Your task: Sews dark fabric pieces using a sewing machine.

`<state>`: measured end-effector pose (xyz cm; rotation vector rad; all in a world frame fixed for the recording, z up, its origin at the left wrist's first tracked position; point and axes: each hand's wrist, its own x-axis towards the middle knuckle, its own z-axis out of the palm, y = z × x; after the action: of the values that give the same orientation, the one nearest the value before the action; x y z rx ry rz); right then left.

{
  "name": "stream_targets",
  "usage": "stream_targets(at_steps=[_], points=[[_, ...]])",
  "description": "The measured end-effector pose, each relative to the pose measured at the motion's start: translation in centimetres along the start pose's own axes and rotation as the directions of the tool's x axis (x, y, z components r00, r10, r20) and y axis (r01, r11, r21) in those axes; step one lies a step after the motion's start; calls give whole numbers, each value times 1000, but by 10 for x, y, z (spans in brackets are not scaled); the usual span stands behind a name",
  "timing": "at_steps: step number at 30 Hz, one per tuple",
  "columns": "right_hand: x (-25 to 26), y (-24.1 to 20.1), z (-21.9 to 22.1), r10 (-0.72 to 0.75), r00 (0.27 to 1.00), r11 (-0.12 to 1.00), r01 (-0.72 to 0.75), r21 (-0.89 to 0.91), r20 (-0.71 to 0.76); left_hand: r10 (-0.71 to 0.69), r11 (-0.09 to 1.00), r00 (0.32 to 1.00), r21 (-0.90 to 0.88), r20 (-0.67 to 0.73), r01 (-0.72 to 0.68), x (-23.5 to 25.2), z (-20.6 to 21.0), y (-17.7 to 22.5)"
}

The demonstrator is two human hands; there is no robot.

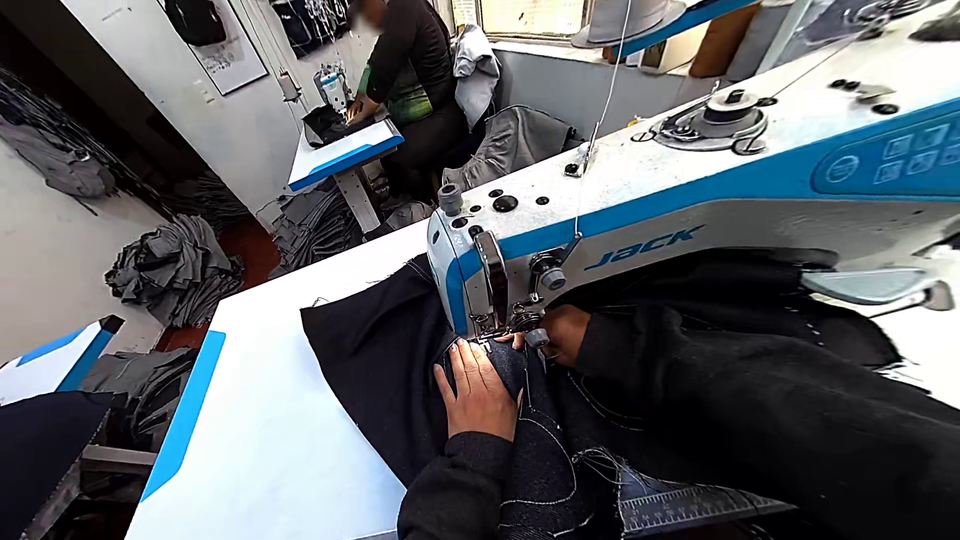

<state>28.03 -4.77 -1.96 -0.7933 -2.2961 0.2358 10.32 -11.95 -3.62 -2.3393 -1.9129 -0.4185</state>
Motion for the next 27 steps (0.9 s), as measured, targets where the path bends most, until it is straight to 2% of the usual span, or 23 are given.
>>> stream_targets(at_steps=[3, 6, 7, 8, 10, 11, 13, 14, 15, 17, 18, 19, 20, 21, 23, 25, 27], points=[[0, 1, 0, -15, 1000, 1000, 15, -1, -7, 0, 1000, 1000, 20, 11, 0, 1, 0, 0], [-3, 5, 8, -81, 992, 997, 80, -16, -92, 28, 1000, 999, 8, 29, -28, 1, -1, -5], [-3, 0, 4, -32, 999, 999, 32, -11, -35, 65, 998, 998, -6, 20, -65, 1, -1, -11], [-2, -8, -3, 61, 995, 998, -62, 5, 81, 123, 992, 992, -27, 29, -122, 2, -3, -20], [1, -20, -16, 214, 920, 973, -229, 5, 329, 268, 962, 946, -97, 185, -254, 12, -14, -49], [-1, -25, -20, 244, 874, 964, -267, -4, 420, 367, 930, 903, -127, 224, -346, 20, -16, -68], [-10, -30, -23, 185, 835, 978, -207, -17, 518, 510, 859, 830, -182, 224, -479, 35, -18, -98], [-12, -30, -28, 148, 798, 987, -157, -36, 584, 498, 865, 826, -220, 266, -451, 40, -23, -100], [-12, -28, -32, 105, 769, 994, -98, -47, 630, 422, 902, 842, -244, 336, -355, 42, -31, -90], [-10, -18, -35, -16, 752, 999, 43, -26, 659, 154, 976, 860, -212, 486, -55, 41, -45, -55], [-6, -15, -37, -71, 739, 995, 97, -2, 670, 28, 985, 860, -160, 510, 62, 37, -44, -40], [-4, -11, -37, -121, 738, 990, 142, 22, 664, -44, 988, 879, -109, 474, 109, 32, -36, -32], [-5, -8, -37, -146, 745, 987, 155, 43, 651, -48, 995, 920, -59, 389, 77, 27, -26, -31], [-11, -7, -34, -153, 778, 987, 149, 59, 609, -11, 999, 943, -29, 332, 22, 25, -19, -35], [-32, -15, -15, -177, 897, 982, 190, 8, 405, 141, 990, 952, -41, 272, -135, 30, -12, -53], [-44, -38, 17, -173, 978, 963, 192, -187, 116, 342, 939, 915, -93, 215, -330, 43, -10, -77], [-44, -72, 44, -49, 998, 942, 35, -333, -35, 552, 832, 821, -151, 146, -533, 60, -8, -98]])
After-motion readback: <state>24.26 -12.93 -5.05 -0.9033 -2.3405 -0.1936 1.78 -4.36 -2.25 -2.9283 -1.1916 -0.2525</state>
